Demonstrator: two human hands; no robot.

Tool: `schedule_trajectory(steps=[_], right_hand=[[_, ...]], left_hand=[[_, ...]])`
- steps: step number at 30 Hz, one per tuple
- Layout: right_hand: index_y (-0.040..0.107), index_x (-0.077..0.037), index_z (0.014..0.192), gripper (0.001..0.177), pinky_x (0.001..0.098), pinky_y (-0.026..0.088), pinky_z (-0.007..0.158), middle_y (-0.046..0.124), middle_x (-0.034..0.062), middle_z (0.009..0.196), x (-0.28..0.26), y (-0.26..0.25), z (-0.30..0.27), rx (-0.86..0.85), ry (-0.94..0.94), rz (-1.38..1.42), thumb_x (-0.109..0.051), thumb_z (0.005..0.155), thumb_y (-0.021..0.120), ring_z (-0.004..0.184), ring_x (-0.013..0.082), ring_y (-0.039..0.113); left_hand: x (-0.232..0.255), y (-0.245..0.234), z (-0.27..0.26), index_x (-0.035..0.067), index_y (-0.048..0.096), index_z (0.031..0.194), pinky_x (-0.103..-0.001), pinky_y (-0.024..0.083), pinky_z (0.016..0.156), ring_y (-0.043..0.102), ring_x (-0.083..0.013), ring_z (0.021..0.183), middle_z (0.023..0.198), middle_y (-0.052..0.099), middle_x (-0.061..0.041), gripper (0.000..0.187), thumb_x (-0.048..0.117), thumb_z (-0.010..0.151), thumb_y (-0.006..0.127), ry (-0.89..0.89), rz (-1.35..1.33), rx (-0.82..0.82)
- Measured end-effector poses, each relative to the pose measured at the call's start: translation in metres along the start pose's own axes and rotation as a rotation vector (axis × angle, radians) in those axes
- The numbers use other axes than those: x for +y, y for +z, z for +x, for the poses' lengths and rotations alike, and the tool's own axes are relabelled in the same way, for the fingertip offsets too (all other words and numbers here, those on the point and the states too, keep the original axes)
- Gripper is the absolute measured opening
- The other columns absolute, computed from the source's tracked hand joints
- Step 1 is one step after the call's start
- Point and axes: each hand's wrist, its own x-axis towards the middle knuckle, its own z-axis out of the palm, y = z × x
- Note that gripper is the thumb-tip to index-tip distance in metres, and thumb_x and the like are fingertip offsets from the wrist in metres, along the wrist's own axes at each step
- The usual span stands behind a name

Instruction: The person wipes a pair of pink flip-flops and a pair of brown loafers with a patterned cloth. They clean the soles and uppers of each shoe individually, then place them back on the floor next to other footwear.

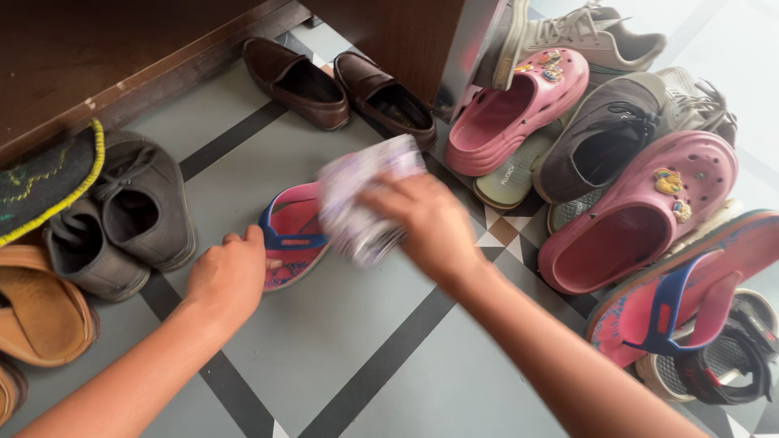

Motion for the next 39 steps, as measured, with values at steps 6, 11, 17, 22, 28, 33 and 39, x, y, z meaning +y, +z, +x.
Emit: schedule_trajectory(steps=[6,11,17,22,28,33,39], right_hand=[[0.073,-0.021,0.118,0.061,0.0442,0.055,0.089,0.069,0.0041,0.129,-0.001,0.01,0.009,-0.07,0.253,0.012,0.009,0.066,0.065,0.108,0.0354,0.067],[0.072,-0.021,0.12,0.064,0.0448,0.055,0.086,0.069,0.0045,0.126,0.025,-0.006,0.003,-0.054,0.421,0.007,0.008,0.063,0.065,0.101,0.035,0.069],[0.072,-0.021,0.121,0.068,0.0417,0.054,0.089,0.069,0.005,0.129,0.005,-0.007,-0.009,0.016,0.441,0.161,0.01,0.062,0.061,0.108,0.0331,0.068],[0.071,-0.02,0.126,0.061,0.0377,0.054,0.093,0.069,0.0071,0.131,-0.009,-0.019,-0.006,0.2,0.52,0.284,0.003,0.069,0.07,0.114,0.0308,0.068],[0.065,-0.021,0.131,0.059,0.036,0.056,0.097,0.062,0.0125,0.138,-0.04,-0.027,-0.014,0.397,0.249,0.431,-0.019,0.076,0.086,0.123,0.0332,0.067],[0.067,-0.029,0.135,0.058,0.0437,0.051,0.111,0.058,0.0086,0.143,-0.072,-0.008,-0.037,0.207,-0.171,0.333,-0.015,0.082,0.083,0.129,0.0373,0.062],[0.067,-0.026,0.131,0.071,0.0466,0.052,0.095,0.062,0.0124,0.134,-0.052,0.021,-0.028,-0.042,0.093,0.275,-0.004,0.065,0.079,0.113,0.0401,0.06]], left_hand=[[0.005,-0.025,-0.013,0.003,0.051,0.113,-0.042,0.063,0.065,0.074,-0.0379,0.083,0.095,0.068,-0.021,0.061,0.059,0.091,0.063,-0.021,-0.023,0.0],[0.005,-0.038,-0.025,0.018,0.031,0.157,-0.043,0.06,0.078,0.071,-0.0319,0.097,0.111,0.065,-0.014,0.083,0.063,0.093,0.06,-0.04,0.11,-0.066],[0.0,-0.021,-0.005,0.018,0.055,0.126,-0.048,0.056,0.08,0.065,-0.0387,0.106,0.138,0.054,-0.019,0.057,0.047,0.08,0.069,0.21,-0.146,0.386],[0.001,-0.008,0.004,0.011,0.052,0.128,-0.047,0.055,0.086,0.067,-0.0341,0.102,0.126,0.062,-0.016,0.042,0.039,0.098,0.062,-0.054,-0.686,0.052],[0.006,-0.011,0.0,0.008,0.054,0.133,-0.04,0.059,0.09,0.071,-0.0208,0.105,0.122,0.07,-0.012,0.044,0.027,0.095,0.06,-0.253,-1.683,-0.298],[0.025,-0.02,-0.023,0.018,0.051,0.145,-0.035,0.06,0.092,0.07,-0.016,0.11,0.128,0.068,-0.003,0.058,0.03,0.089,0.061,-0.171,-1.961,-0.565],[-0.002,0.006,-0.022,0.016,0.053,0.14,-0.037,0.062,0.083,0.072,-0.0204,0.1,0.121,0.068,-0.007,0.054,0.037,0.09,0.056,-0.275,-2.136,-0.866]])
